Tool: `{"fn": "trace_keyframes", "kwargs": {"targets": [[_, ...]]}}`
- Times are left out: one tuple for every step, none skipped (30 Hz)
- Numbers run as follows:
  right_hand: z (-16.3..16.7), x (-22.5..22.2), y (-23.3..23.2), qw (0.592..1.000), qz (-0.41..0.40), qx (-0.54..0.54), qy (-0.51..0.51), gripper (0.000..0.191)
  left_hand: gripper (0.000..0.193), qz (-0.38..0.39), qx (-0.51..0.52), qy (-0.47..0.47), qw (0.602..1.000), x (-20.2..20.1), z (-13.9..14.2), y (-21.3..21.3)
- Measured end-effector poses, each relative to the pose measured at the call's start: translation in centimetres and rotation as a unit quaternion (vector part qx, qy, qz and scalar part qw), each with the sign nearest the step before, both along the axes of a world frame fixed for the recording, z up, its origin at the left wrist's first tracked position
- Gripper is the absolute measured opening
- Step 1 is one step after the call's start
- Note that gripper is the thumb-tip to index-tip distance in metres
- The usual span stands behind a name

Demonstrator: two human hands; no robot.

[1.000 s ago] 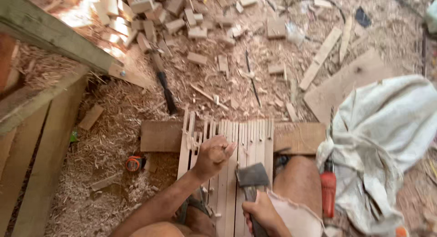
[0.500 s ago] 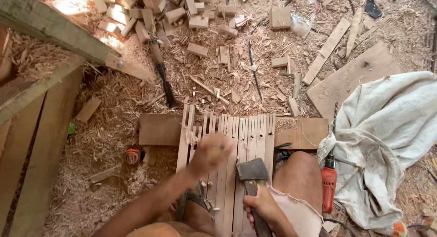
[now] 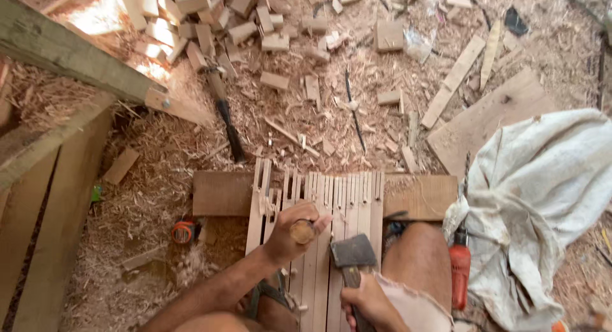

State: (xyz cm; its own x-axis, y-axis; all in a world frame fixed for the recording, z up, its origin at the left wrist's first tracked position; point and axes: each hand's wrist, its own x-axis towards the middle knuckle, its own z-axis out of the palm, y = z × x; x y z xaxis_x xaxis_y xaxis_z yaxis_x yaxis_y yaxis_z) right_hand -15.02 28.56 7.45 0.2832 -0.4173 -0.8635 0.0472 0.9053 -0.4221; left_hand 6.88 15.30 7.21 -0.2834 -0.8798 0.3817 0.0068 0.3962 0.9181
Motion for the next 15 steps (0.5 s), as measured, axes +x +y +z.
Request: {"fn": "trace_keyframes", "kwargs": {"targets": [[-0.1, 0.0, 0.0, 1.0, 0.003, -0.008, -0.003, 0.007, 0.043, -0.02, 0.025, 0.039, 0.999, 0.0, 0.2, 0.1], [-0.3, 0.0, 0.0, 1.0, -0.001, -0.004, -0.007, 0.009, 0.045, -0.046, 0.062, 0.076, 0.994, 0.0, 0.4, 0.1], [-0.5, 0.0, 0.1, 1.0, -0.004, 0.014, -0.012, 0.012, 0.041, -0.032, 0.073, 0.045, 0.996, 0.1, 0.7, 0.2], [-0.7, 0.0, 0.3, 1.0, -0.004, 0.021, 0.001, 0.013, 0.036, -0.009, 0.092, 0.015, 0.996, 0.0, 1.1, 0.1], [-1.0, -0.1, 0.4, 1.0, -0.001, 0.018, 0.016, 0.014, 0.032, 0.014, 0.102, -0.013, 0.995, 0.0, 1.6, 0.2], [-1.3, -0.1, 0.5, 1.0, -0.001, -0.003, 0.031, 0.015, 0.032, 0.029, 0.079, 0.012, 0.996, 0.0, 2.1, 0.0], [-1.7, -0.2, 0.6, 1.0, 0.008, -0.001, 0.03, 0.015, 0.032, 0.039, 0.045, 0.034, 0.998, 0.0, 2.7, -0.1], [-2.0, -0.2, 0.7, 1.0, 0.013, 0.002, 0.028, 0.014, 0.032, 0.043, 0.013, 0.056, 0.997, 0.0, 3.2, -0.3], [-2.3, -0.3, 0.8, 0.999, 0.022, 0.006, 0.028, 0.015, 0.033, 0.023, 0.019, 0.016, 0.999, -0.1, 3.7, -0.4], [-2.6, -0.3, 0.8, 0.998, 0.038, -0.035, 0.02, 0.014, 0.035, 0.009, 0.02, -0.024, 0.999, -0.1, 4.1, -0.6], [-2.8, -0.3, 0.8, 0.996, 0.052, -0.072, 0.011, 0.013, 0.037, -0.008, 0.025, -0.065, 0.998, -0.2, 4.3, -0.7], [-2.9, -0.3, 0.7, 0.994, 0.058, -0.092, -0.001, 0.013, 0.034, 0.007, 0.043, -0.054, 0.998, -0.2, 4.4, -0.9], [-3.0, -0.3, 0.7, 0.997, 0.042, -0.061, 0.009, 0.015, 0.031, 0.025, 0.079, -0.044, 0.996, -0.3, 4.4, -0.8], [-2.9, -0.3, 0.5, 0.999, 0.036, -0.023, 0.024, 0.017, 0.029, 0.052, 0.12, -0.029, 0.991, -0.4, 4.1, -0.8], [-2.9, -0.2, 0.3, 0.999, 0.028, 0.0, 0.042, 0.019, 0.03, 0.065, 0.053, 0.003, 0.996, -0.4, 3.8, -0.8]]}}
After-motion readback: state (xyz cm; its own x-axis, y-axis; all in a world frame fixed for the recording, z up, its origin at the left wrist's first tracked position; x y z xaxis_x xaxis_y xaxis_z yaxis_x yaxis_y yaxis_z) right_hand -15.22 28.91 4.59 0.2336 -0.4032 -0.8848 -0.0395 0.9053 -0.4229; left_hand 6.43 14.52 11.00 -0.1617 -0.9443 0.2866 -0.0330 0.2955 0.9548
